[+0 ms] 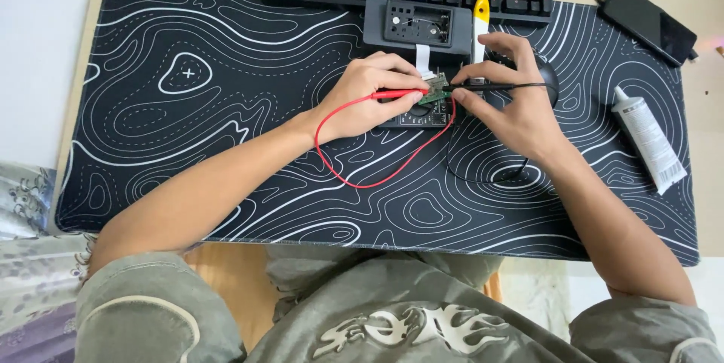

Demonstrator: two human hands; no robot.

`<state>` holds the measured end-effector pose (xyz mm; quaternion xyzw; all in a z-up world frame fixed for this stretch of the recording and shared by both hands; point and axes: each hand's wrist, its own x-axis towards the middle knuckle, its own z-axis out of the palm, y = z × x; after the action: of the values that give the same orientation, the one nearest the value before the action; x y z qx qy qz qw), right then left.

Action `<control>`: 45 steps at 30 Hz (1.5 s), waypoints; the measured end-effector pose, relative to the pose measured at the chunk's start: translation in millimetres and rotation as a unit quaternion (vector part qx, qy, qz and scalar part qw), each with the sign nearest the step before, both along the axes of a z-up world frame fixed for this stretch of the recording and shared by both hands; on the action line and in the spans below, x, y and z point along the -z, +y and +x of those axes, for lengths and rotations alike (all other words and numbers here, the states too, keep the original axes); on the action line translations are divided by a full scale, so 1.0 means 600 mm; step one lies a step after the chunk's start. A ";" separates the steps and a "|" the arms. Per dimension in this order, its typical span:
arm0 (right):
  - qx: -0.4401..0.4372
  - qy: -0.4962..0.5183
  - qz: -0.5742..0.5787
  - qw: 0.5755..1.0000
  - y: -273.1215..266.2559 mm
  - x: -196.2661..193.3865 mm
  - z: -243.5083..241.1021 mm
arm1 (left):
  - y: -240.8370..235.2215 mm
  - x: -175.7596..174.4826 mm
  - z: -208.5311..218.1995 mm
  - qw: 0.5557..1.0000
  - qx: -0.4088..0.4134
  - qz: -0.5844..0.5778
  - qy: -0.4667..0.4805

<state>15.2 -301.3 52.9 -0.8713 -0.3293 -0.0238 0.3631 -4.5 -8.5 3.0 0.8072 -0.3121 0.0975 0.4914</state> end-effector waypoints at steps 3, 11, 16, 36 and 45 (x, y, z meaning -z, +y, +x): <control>-0.002 -0.002 0.003 1.000 -0.001 0.002 -0.001 | 0.000 0.000 0.000 1.000 0.004 -0.001 -0.001; -0.024 -0.062 0.030 0.997 -0.009 0.034 0.009 | 0.006 0.008 0.006 0.999 0.021 -0.034 0.027; -0.032 -0.076 0.046 0.996 -0.004 0.041 0.011 | 0.012 0.018 0.012 0.999 0.021 -0.030 0.024; -0.062 -0.026 0.125 0.990 0.012 0.050 0.008 | 0.014 0.021 0.011 0.998 0.025 -0.034 0.045; -0.059 -0.009 0.132 0.989 0.013 0.055 0.008 | 0.007 0.018 0.006 0.999 0.012 -0.021 0.030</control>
<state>19.8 -293.5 19.9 -0.7943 -0.3776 -0.0533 0.4729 -1.0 -4.3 -7.6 0.7952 -0.3048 0.0736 0.5190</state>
